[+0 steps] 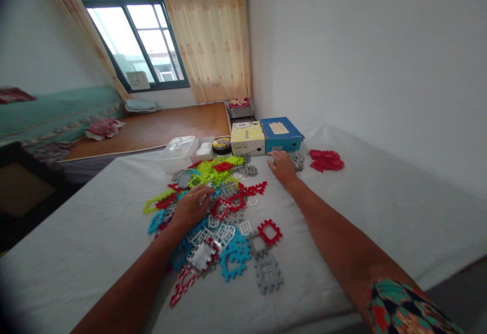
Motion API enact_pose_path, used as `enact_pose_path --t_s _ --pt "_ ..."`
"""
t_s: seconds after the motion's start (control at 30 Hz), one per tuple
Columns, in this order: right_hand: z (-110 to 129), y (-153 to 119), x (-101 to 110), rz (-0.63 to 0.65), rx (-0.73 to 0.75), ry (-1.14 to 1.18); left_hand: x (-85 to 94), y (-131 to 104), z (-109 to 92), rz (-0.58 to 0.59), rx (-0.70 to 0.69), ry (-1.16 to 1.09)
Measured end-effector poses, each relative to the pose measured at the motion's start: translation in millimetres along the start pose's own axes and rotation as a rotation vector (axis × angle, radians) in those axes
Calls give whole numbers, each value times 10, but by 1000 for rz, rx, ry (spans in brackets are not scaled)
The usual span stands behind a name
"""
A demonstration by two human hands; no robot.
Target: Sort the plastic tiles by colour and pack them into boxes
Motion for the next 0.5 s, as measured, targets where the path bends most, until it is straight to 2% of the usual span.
enact_pose_path --t_s 0.1,0.17,0.23,0.37,0.5 --pt "351 -15 -285 150 166 99 -5 3 -9 6 6 13" --pt "461 -47 -446 228 186 114 -10 4 -16 10 6 16" --pt "470 -78 -549 286 162 110 -17 4 -14 10 6 14" --pt "400 -131 -580 345 167 153 -29 6 -10 6 -21 6" --pt "400 -140 -491 307 184 247 -23 13 -16 11 -20 0"
Point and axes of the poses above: each hand's wrist, its own y-axis towards the middle knuckle, its own x-axis out of the back of the hand, z = x × y, the point moved 6 cm from there along y, towards the middle knuckle, and after that the axes turned 3 degrees about y, right-handed, at the moved point
